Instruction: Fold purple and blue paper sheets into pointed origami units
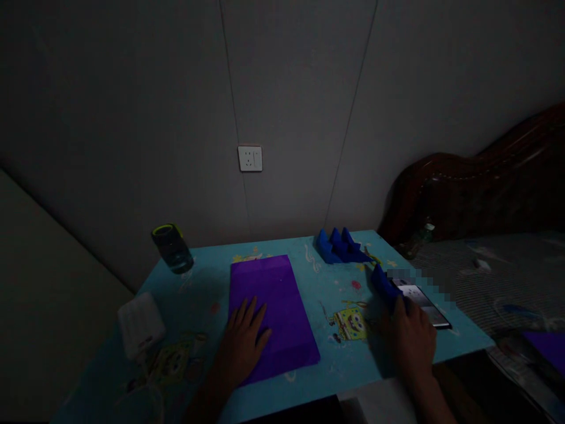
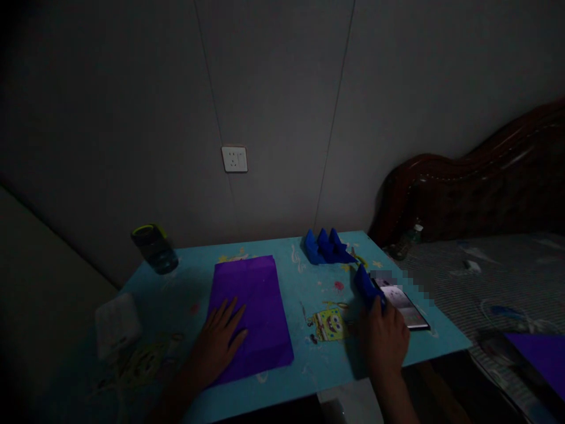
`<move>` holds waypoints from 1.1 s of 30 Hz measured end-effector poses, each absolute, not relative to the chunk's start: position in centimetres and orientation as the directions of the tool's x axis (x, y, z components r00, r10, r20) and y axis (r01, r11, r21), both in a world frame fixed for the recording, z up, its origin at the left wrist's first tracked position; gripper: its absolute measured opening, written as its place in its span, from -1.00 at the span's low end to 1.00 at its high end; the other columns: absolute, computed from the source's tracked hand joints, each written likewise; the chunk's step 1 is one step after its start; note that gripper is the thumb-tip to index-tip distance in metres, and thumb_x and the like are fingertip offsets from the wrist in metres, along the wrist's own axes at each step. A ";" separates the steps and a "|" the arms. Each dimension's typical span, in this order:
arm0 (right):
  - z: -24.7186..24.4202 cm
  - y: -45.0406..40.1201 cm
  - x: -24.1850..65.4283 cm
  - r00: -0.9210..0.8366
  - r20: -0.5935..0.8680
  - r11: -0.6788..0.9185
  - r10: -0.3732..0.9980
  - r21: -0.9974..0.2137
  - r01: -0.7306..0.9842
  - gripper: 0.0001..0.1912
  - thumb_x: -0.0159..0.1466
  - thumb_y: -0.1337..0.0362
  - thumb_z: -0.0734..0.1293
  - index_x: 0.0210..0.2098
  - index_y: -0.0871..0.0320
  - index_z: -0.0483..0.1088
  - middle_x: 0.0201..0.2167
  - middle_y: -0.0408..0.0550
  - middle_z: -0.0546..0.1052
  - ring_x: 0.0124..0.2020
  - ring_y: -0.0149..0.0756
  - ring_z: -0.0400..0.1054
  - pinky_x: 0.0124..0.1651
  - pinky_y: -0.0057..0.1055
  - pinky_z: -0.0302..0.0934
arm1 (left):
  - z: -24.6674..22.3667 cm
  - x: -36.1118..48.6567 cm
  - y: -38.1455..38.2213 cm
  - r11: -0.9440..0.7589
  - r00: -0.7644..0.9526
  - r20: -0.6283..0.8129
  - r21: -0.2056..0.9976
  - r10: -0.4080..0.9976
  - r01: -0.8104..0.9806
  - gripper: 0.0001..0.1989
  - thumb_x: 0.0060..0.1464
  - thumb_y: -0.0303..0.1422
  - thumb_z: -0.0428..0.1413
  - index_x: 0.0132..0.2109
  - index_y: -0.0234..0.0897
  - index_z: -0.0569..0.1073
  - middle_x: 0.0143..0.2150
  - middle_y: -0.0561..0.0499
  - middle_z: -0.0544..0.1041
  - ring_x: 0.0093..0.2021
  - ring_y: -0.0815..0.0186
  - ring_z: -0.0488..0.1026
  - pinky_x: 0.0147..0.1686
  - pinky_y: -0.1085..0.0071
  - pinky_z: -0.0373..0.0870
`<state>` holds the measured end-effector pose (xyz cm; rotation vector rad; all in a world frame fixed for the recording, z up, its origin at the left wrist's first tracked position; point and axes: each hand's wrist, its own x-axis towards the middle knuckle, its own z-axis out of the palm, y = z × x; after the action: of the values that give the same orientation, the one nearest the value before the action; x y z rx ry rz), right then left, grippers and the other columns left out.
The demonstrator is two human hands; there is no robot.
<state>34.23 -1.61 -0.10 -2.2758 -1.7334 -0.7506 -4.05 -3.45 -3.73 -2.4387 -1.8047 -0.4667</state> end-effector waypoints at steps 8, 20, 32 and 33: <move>0.7 -1.6 34.0 0.160 0.458 -0.265 0.874 0.176 0.948 -0.74 0.32 0.35 0.18 -0.05 0.27 0.40 -0.24 0.17 0.53 -0.15 0.06 0.36 -0.15 -0.10 0.07 | -2.0 -3.7 -3.4 -0.287 0.217 0.285 0.233 0.934 0.929 -0.51 0.27 -0.14 -0.06 0.27 -0.19 0.29 0.34 -0.16 0.25 0.34 -0.02 0.15 0.24 -0.06 0.17; 1.3 -2.8 22.4 -0.328 0.705 0.624 0.628 -0.205 0.754 -0.74 0.34 0.41 0.21 -0.05 0.13 0.44 -0.24 0.02 0.54 -0.24 -0.18 0.35 -0.16 -0.23 0.16 | 2.7 1.5 -4.7 -0.173 0.110 0.138 0.879 0.984 0.444 -0.44 0.29 -0.16 -0.08 0.37 -0.13 0.07 0.31 -0.11 0.32 0.29 0.19 0.27 0.27 0.16 0.19; 2.3 -6.1 15.0 -0.373 0.608 0.711 0.701 -0.563 0.421 -0.70 0.35 0.34 0.25 0.06 0.03 0.38 0.03 0.03 0.44 0.06 -0.18 0.32 0.08 -0.22 0.28 | 1.8 -0.4 -3.6 -0.025 -0.218 0.089 0.959 0.972 0.281 -0.47 0.26 -0.31 -0.11 0.34 -0.26 0.13 0.39 -0.14 0.17 0.37 0.20 0.09 0.35 0.14 -0.02; 2.3 -6.0 15.1 -0.322 0.595 0.674 0.737 -0.602 0.429 -0.70 0.35 0.32 0.24 0.06 0.01 0.38 0.06 0.03 0.42 0.09 -0.18 0.31 0.10 -0.21 0.27 | 1.6 -0.6 -3.6 -0.030 -0.220 0.098 0.956 0.971 0.293 -0.47 0.26 -0.31 -0.12 0.34 -0.26 0.12 0.39 -0.14 0.17 0.37 0.20 0.09 0.35 0.13 -0.02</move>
<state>15.11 -5.99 2.35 -0.9055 -1.9638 0.4194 -0.65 -3.58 1.59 -2.1336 -2.4785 -2.0184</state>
